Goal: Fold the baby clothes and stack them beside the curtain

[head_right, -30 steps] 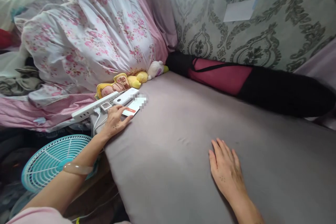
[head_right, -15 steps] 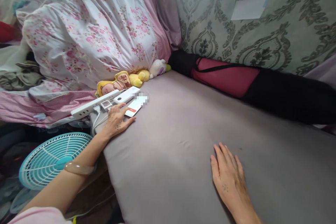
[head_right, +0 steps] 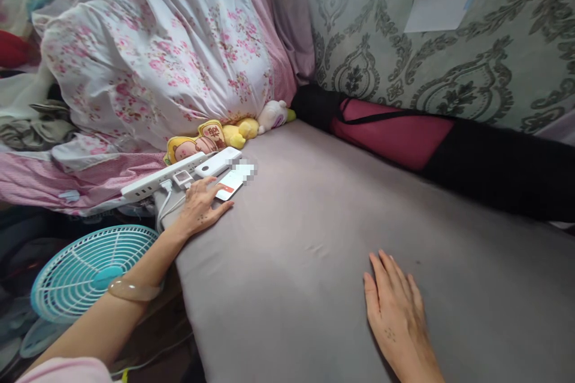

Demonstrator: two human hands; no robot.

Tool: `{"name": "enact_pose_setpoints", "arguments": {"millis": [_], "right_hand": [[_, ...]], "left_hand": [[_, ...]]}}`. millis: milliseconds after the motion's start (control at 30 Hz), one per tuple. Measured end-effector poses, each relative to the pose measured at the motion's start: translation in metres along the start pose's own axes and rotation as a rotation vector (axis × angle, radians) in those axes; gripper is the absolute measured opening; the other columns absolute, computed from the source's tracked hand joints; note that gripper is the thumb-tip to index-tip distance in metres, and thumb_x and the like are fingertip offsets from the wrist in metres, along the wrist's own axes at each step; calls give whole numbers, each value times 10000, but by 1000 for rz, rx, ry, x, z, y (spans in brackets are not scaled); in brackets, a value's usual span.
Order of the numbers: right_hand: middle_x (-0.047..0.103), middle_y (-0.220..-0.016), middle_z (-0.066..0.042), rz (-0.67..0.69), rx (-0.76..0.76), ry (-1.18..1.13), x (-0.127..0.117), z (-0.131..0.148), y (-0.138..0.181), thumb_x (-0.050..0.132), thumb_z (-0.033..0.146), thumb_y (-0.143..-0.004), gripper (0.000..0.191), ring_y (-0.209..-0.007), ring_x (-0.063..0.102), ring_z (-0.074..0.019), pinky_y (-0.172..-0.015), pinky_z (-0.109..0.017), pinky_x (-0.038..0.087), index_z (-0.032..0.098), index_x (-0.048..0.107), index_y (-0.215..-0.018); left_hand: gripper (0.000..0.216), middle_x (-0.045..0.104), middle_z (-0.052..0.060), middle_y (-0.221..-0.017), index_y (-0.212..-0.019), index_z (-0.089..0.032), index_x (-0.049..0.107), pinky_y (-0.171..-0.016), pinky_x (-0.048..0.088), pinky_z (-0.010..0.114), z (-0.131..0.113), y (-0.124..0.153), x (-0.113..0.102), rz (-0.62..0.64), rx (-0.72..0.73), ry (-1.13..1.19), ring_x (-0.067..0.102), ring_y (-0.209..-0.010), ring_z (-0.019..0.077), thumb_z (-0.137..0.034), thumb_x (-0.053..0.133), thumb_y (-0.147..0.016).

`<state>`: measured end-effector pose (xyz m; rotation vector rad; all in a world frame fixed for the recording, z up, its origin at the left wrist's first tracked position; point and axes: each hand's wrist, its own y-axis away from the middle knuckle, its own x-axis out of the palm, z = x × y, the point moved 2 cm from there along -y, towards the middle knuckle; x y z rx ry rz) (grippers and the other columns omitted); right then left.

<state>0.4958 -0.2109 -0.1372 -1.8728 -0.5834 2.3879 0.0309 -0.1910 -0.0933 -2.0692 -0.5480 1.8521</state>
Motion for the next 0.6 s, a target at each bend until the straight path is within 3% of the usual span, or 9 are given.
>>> {"name": "enact_pose_setpoints", "arguments": {"millis": [400,600], "right_hand": [[535,-1445,-154,-3,1,4,0,0,1,192,479,-989,615,-1376,455,-312,-1157,-558,317,142,535,-1371],[518,-1454,-176,-20,-37,15,0,2,1,214,442,-989,544,-1364,464,-340,-1140,-562,339,218,489,-1401]], "left_hand": [[468,479,168,-1373,-1174,-190,625,-1081,333,542,1,-1,3,11,-24,-2,408,-1281,374,-528,622,-850],[539,441,215,-1384,-1233,-108,622,-1081,329,522,-1,2,-2,48,32,-61,404,-1274,385,-541,494,-938]]}}
